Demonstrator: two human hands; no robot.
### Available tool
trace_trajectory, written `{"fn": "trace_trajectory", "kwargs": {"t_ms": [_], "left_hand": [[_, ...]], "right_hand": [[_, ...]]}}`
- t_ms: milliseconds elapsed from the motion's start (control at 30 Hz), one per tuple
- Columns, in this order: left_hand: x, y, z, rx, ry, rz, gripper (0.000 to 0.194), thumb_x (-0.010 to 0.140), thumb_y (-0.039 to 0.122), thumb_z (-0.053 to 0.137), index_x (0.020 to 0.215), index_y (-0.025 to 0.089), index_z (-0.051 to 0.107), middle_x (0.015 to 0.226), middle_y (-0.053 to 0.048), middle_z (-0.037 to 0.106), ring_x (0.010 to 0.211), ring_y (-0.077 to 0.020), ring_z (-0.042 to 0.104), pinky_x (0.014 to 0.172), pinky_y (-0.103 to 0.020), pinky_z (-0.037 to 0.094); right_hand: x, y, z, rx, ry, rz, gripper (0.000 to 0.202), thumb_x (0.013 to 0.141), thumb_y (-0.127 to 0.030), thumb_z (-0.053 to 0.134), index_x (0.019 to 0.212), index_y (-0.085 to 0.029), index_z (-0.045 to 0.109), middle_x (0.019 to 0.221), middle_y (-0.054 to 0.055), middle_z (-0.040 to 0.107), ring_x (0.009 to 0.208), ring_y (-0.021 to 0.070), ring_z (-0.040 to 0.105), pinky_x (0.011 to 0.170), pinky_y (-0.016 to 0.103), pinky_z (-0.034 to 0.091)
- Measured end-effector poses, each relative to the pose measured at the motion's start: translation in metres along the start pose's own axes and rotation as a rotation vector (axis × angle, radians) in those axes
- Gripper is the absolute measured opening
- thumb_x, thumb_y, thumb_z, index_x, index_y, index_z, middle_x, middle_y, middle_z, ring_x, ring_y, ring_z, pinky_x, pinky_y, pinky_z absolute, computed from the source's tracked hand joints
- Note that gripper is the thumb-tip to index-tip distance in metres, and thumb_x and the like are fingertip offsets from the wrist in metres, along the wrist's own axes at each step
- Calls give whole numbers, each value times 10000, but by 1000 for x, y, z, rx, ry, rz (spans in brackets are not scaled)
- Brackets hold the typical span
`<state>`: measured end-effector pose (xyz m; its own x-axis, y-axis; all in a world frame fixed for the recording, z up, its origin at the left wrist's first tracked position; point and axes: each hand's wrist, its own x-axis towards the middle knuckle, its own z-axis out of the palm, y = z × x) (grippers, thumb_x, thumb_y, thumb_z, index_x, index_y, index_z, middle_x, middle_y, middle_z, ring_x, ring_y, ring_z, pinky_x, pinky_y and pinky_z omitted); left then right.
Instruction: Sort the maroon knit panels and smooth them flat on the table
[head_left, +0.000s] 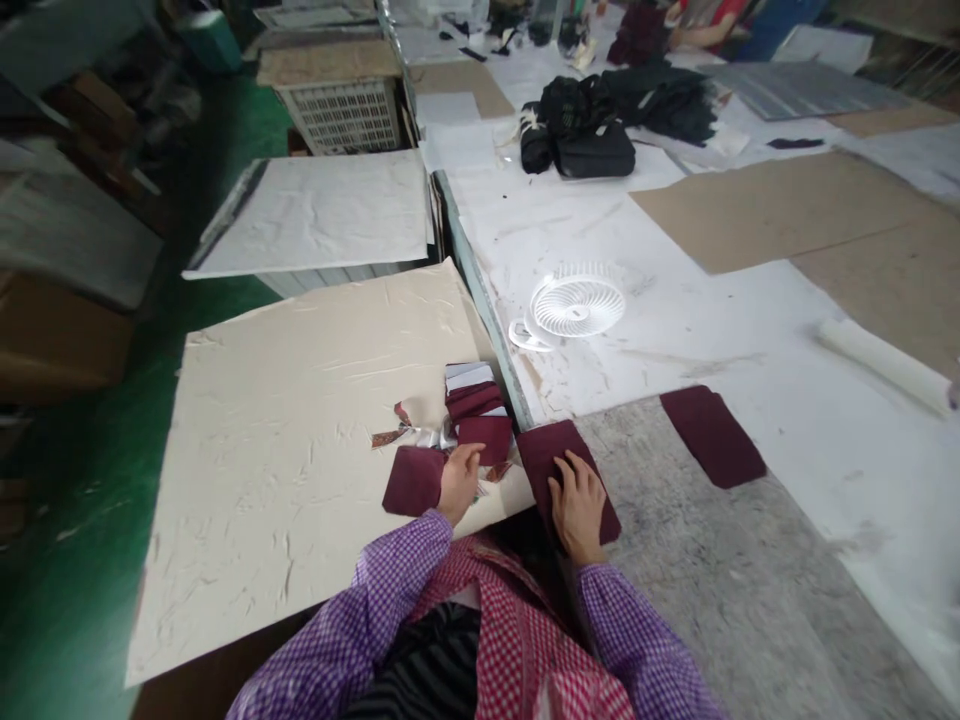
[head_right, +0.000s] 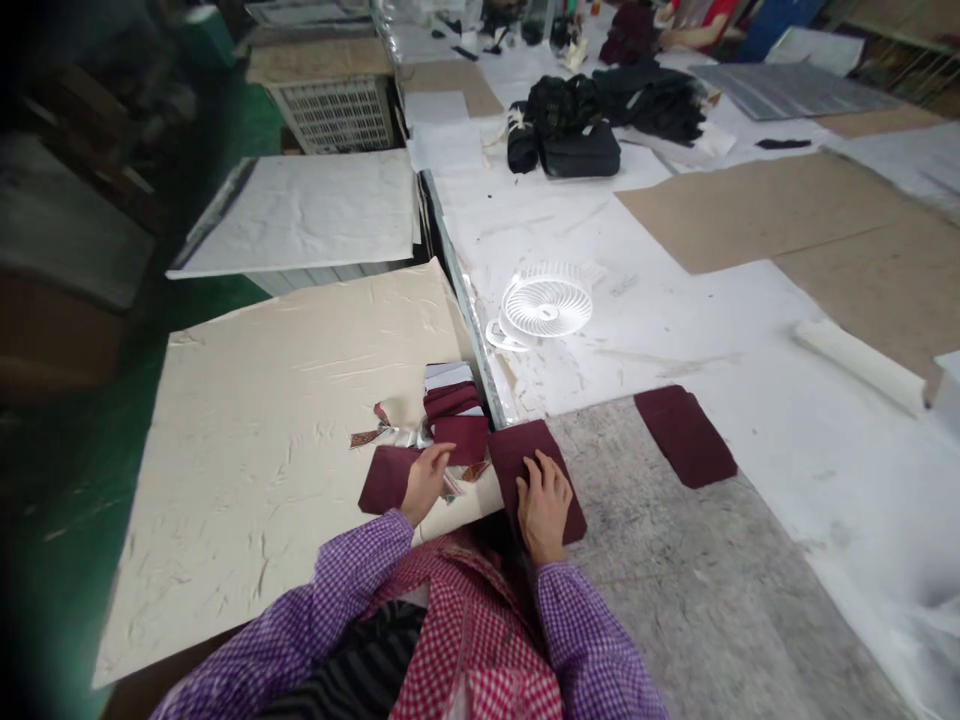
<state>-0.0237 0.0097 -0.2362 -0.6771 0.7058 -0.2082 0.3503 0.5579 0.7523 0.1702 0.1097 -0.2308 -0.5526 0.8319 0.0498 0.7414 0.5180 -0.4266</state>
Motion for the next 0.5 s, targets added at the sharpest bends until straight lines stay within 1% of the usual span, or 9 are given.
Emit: {"fn": "trace_trajectory", "kwargs": {"t_ms": [100,167,233,300,367,433,500], "left_hand": [[-1,-42,-16,137,117,-149,248,861,138,428,1021,187,611,1048,-59,633,1043,-205,556,969,-360,418],[-5,-67,-28,232,212,-266,247,847,150,460,1060,152,584,1097,-104,587,1098,-248,507,997,-400,375],[-9,-88,-38,304,282,-377,276,836,176,493,1104,130,542,1132,-133,552,1123,-276,479,991,-418,362],[-10,-103,-45,348,316,-468,320,824,218,532,1131,133,503,1155,-142,534,1136,-288,468,971,-421,367],[-7,-115,-47,375,328,-541,390,806,270,572,1160,147,463,1194,-147,515,1164,-304,451,957,-432,367],[0,-122,-46,390,322,-597,464,773,292,616,1178,156,435,1224,-152,499,1192,-318,434,957,-445,357],[6,-128,-43,391,296,-633,495,741,278,648,1170,158,433,1228,-154,501,1203,-320,430,958,-446,350]], "right_hand": [[-7,-6,5,-109,-12,-21,421,942,-318,344,1323,-178,457,1443,111,395,1326,288,293,1057,464,240],[-8,-6,6,-127,-12,-24,431,946,-332,327,1335,-192,446,1448,104,389,1334,292,290,1058,462,239],[-7,-4,7,-129,-9,-31,440,946,-346,320,1339,-195,445,1445,105,394,1330,298,299,1053,463,248],[-7,-2,9,-140,-5,-47,451,946,-358,317,1342,-182,444,1445,112,395,1328,302,305,1052,463,254],[-7,0,10,-150,4,-66,460,947,-363,313,1346,-172,440,1451,115,386,1334,303,302,1059,463,252],[-7,3,12,-154,15,-83,466,946,-365,309,1354,-176,431,1461,114,373,1346,298,294,1074,465,243],[-7,5,12,-158,19,-110,474,944,-366,302,1363,-175,419,1467,119,363,1360,293,282,1087,469,235]]}}
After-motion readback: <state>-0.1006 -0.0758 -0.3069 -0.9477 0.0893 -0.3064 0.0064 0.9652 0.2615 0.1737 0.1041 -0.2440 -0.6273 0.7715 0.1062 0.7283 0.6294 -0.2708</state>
